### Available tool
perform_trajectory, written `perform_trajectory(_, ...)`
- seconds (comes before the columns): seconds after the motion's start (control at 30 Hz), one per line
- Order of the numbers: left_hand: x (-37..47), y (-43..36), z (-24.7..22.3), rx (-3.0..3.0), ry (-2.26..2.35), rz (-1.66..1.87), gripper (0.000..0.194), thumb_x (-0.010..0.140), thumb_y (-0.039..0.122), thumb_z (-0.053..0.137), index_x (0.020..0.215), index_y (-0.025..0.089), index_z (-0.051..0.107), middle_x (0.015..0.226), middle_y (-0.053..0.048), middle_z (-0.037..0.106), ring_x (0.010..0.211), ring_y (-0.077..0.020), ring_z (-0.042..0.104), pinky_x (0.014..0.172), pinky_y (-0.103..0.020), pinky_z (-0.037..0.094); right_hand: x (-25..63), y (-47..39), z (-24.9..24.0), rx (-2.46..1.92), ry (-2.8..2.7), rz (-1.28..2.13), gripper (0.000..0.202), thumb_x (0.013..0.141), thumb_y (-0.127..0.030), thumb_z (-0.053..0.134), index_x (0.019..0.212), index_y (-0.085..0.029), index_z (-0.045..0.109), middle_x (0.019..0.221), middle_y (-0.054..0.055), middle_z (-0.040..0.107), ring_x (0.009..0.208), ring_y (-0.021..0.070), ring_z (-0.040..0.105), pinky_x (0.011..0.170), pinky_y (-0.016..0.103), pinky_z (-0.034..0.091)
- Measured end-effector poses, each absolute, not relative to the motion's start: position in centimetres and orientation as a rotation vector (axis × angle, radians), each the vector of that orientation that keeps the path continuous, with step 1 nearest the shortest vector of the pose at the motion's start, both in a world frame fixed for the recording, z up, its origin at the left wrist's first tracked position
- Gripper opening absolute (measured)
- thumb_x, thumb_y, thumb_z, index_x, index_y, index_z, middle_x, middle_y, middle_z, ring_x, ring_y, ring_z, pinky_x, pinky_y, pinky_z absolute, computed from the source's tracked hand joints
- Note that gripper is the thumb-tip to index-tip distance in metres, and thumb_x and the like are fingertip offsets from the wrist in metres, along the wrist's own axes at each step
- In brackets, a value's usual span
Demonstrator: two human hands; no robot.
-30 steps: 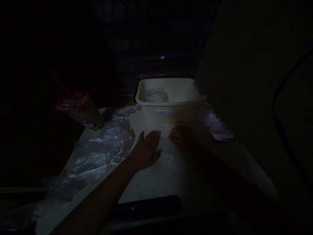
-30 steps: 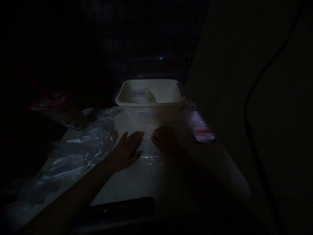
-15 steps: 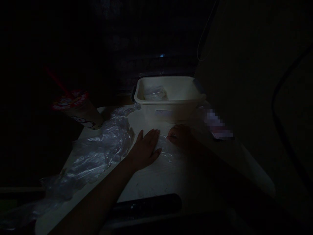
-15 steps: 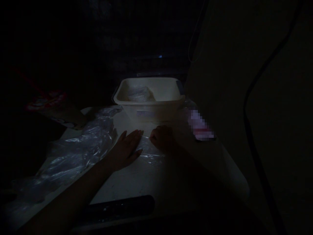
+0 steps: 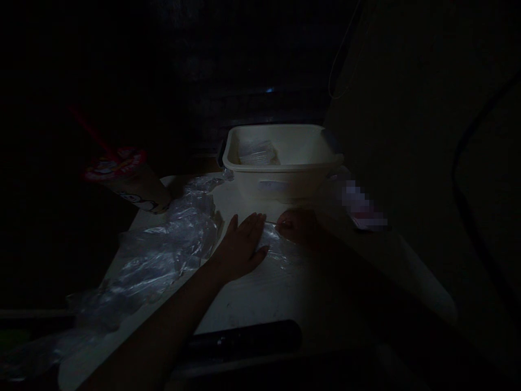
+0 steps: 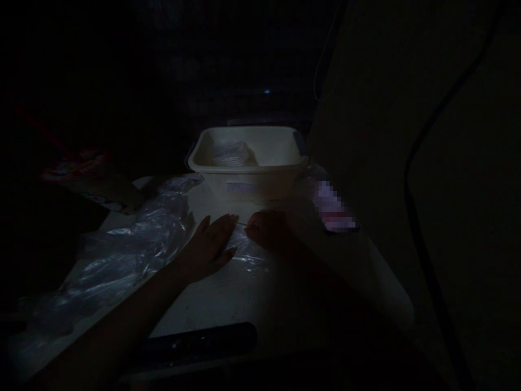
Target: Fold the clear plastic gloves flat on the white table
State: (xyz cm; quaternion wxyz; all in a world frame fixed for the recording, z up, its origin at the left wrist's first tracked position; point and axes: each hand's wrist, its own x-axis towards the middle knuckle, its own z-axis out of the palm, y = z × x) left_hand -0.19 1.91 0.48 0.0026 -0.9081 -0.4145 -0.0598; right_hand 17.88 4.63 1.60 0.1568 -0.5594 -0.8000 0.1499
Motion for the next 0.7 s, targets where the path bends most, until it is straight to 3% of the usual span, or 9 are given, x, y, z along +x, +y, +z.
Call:
perform_trajectory(0.53, -0.13, 1.93, 0.48, -2.868, -1.327, -0.248, 0.057, 0.08, 0.037, 0.032, 0.127, 0.007, 0.018, 0.131, -0.016, 0.028, 0.122, -0.0234, 0.02, 0.097, -0.048, 0.014, 18.02, 4.66, 2.0, -1.575, -2.251, 0.553, 0.013, 0.066, -0.023, 0.051, 0.064, -0.017, 0.062, 0.067, 0.0, 0.063, 0.061, 0.0106, 0.055, 0.058, 0.02, 0.036)
perform_trajectory(0.7, -0.27, 2.34, 0.99, -2.98, -1.454, -0.629, 0.047, 0.081, 0.037, 0.034, 0.122, 0.015, 0.032, 0.121, -0.01, 0.045, 0.112, -0.0202, 0.038, 0.094, -0.043, 0.024, 18.2, 4.69, 2.22, -1.453, -2.225, 0.794, 0.013, 0.065, -0.022, 0.053, 0.068, -0.015, 0.063, 0.064, 0.001, 0.063, 0.059, 0.0108, 0.055, 0.055, 0.019, 0.038)
